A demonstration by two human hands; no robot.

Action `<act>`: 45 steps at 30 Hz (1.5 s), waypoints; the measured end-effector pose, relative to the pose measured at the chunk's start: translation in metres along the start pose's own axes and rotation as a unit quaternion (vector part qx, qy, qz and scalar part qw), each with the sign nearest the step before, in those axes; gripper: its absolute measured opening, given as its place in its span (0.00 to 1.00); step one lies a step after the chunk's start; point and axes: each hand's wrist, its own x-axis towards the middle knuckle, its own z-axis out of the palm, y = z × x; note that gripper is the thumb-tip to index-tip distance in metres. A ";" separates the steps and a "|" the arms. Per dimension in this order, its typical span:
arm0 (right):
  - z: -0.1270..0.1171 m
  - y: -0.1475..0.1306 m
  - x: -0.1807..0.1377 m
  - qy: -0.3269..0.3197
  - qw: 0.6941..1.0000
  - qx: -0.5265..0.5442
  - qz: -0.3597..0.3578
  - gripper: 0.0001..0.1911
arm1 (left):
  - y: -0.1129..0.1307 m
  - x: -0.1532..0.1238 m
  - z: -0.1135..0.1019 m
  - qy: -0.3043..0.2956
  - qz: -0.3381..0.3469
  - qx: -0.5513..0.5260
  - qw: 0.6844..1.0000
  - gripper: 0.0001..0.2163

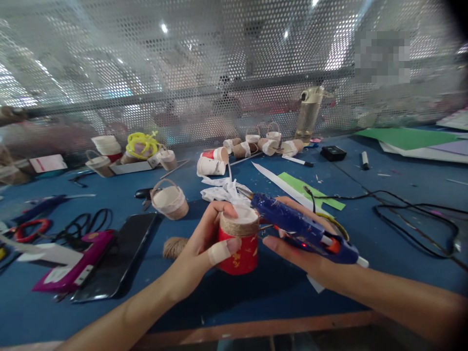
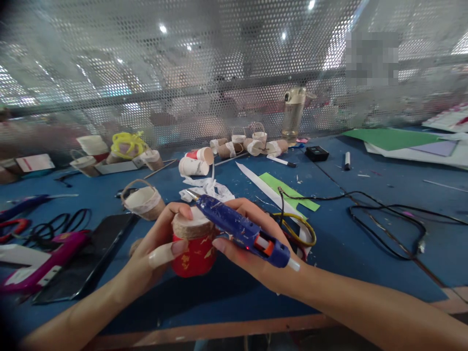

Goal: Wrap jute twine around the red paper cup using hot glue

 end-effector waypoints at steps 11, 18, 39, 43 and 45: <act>0.003 0.007 0.000 -0.009 0.999 0.026 -0.028 0.19 | 0.001 -0.001 -0.004 -0.013 -0.005 0.018 1.000 0.17; 0.004 0.005 0.000 -0.013 0.999 0.021 -0.021 0.17 | -0.002 -0.002 -0.005 0.000 -0.005 0.007 1.000 0.16; 0.004 0.004 -0.001 -0.019 0.999 0.029 0.008 0.18 | 0.002 -0.001 -0.003 -0.012 -0.026 -0.001 1.000 0.15; 0.005 0.005 -0.001 -0.017 0.999 0.051 0.009 0.21 | 0.003 0.001 0.000 -0.023 -0.028 0.010 0.999 0.21; 0.004 0.005 0.000 -0.018 0.999 0.045 0.001 0.21 | 0.005 0.003 0.004 -0.007 -0.021 0.027 0.999 0.22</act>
